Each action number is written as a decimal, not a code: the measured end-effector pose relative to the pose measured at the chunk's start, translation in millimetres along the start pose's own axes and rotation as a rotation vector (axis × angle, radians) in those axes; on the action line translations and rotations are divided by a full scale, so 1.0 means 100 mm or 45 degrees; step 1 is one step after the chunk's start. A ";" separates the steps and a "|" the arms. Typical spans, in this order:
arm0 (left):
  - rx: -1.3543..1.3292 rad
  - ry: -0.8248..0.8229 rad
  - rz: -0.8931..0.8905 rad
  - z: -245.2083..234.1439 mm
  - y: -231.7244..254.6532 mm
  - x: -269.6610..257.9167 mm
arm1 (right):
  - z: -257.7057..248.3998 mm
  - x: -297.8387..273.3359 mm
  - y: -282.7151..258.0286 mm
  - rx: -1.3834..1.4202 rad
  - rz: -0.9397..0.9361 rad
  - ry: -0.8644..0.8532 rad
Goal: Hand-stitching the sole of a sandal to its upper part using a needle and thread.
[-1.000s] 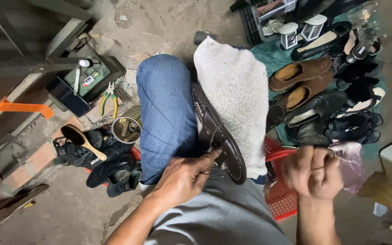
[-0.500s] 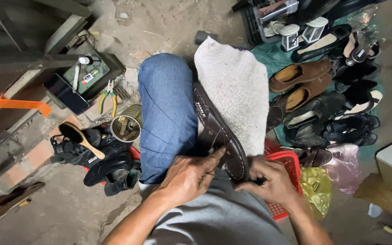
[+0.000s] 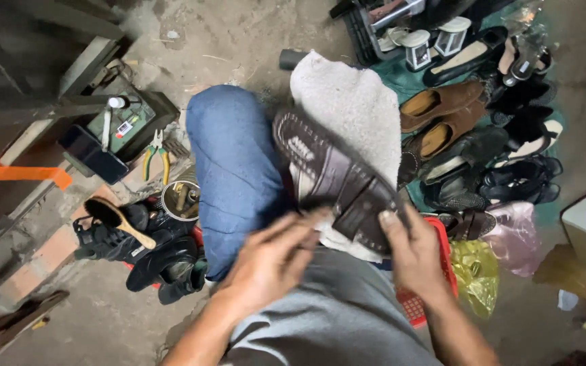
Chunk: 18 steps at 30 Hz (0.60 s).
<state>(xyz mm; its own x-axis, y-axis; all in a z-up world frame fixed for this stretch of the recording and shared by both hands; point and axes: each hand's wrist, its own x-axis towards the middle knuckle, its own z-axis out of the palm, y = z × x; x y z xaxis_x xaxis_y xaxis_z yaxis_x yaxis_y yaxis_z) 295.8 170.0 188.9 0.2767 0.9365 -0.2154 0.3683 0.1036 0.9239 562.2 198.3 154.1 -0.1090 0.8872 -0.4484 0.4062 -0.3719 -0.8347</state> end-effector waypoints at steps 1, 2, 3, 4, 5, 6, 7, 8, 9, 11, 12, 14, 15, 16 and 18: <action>-0.004 -0.015 0.011 -0.08 0.03 0.01 | -0.03 0.07 -0.04 0.000 0.005 0.018; 0.142 0.148 -0.056 -0.17 0.05 0.02 | -0.08 0.15 -0.08 -0.091 -0.023 0.042; 0.288 0.315 -0.121 -0.25 0.09 0.02 | -0.12 0.22 -0.12 -0.182 -0.050 0.064; 0.285 0.302 -0.110 -0.28 0.06 0.00 | -0.13 0.26 -0.06 -0.182 -0.045 0.080; 0.313 0.370 -0.156 -0.33 0.03 -0.02 | -0.13 0.33 0.00 -0.051 -0.062 0.059; 0.341 0.439 -0.201 -0.37 -0.01 -0.04 | -0.13 0.40 0.07 0.080 -0.079 0.038; 0.344 0.427 -0.198 -0.37 0.01 -0.04 | -0.13 0.41 0.05 0.086 -0.074 0.048; 0.322 0.427 -0.133 -0.36 0.03 -0.04 | -0.13 0.42 0.03 0.080 -0.107 0.030; 0.300 0.427 -0.073 -0.35 0.05 -0.05 | -0.13 0.43 0.01 0.073 -0.139 0.010; 0.272 0.352 -0.013 -0.33 0.17 0.03 | -0.13 0.43 0.05 0.150 -0.128 0.004; 0.241 0.289 0.046 -0.32 0.23 0.07 | -0.13 0.43 0.06 0.219 -0.125 -0.010; 0.246 0.261 0.089 -0.26 0.30 0.18 | -0.08 0.44 0.01 0.194 -0.170 -0.020; 0.249 0.242 0.129 -0.23 0.33 0.24 | -0.06 0.45 -0.02 0.165 -0.217 -0.039; 0.251 0.233 0.131 -0.19 0.32 0.29 | -0.04 0.45 -0.03 0.170 -0.213 -0.032; 0.433 0.092 0.029 -0.11 0.29 0.37 | 0.01 0.46 -0.05 0.184 -0.036 0.118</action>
<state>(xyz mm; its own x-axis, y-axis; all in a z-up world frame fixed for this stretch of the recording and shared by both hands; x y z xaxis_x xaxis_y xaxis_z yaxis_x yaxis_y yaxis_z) 306.4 211.3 211.3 0.2288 0.9599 -0.1618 0.6410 -0.0235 0.7672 553.8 240.8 137.2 -0.0316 0.9168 -0.3981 0.2690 -0.3758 -0.8868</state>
